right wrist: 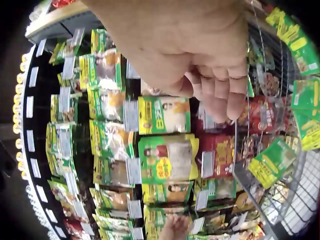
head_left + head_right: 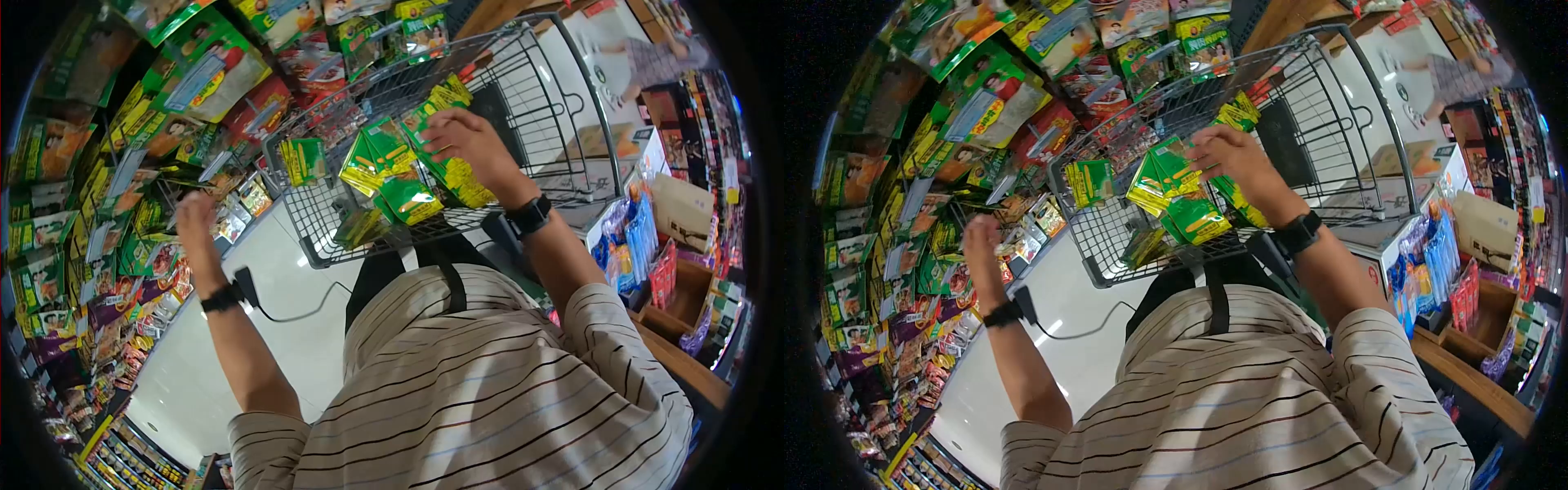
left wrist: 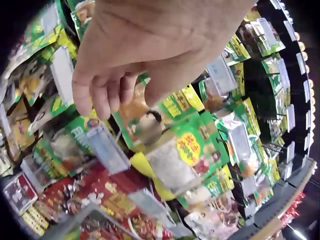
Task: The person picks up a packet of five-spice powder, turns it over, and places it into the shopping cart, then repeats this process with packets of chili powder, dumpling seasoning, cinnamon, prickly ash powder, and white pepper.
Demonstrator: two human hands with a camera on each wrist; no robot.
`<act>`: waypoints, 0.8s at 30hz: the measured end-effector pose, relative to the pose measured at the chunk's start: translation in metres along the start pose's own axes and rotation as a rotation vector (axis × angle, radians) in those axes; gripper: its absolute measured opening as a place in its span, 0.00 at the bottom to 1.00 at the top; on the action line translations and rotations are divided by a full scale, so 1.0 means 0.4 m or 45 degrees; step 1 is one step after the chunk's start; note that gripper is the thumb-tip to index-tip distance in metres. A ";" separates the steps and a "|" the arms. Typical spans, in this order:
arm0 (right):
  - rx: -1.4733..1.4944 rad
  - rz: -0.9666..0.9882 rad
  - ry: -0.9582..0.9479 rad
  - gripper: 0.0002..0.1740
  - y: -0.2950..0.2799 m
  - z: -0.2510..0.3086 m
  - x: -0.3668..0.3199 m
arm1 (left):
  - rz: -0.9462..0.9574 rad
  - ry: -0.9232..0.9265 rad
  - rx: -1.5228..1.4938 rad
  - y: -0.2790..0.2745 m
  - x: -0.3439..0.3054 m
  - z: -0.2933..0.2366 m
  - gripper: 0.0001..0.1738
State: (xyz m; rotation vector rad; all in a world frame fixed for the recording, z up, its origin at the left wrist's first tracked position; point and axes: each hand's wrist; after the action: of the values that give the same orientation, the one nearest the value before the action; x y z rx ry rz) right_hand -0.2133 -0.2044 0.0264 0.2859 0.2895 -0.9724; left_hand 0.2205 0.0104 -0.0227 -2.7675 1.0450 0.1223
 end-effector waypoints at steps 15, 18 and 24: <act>-0.192 0.114 0.346 0.11 -0.148 -0.254 -0.124 | 1.160 -0.475 0.158 0.721 -0.268 0.045 0.17; -0.400 0.051 0.308 0.11 -0.203 -0.286 -0.137 | 1.325 -0.427 0.335 0.873 -0.252 0.082 0.19; -0.236 -0.019 0.414 0.10 -0.331 -0.274 -0.133 | 1.324 0.133 0.841 1.163 -0.179 0.249 0.25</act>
State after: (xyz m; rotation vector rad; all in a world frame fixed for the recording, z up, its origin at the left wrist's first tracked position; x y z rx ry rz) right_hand -0.3653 -0.1942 -0.0699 0.2714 0.6757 -0.9051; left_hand -0.1425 -0.2664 -0.1752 -1.4722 1.9866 -0.2015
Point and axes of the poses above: each hand's wrist, its own x-axis towards the middle knuckle, its own y-axis out of the palm, z = x × y, and after that the axes turned 5 degrees about -x, right-handed
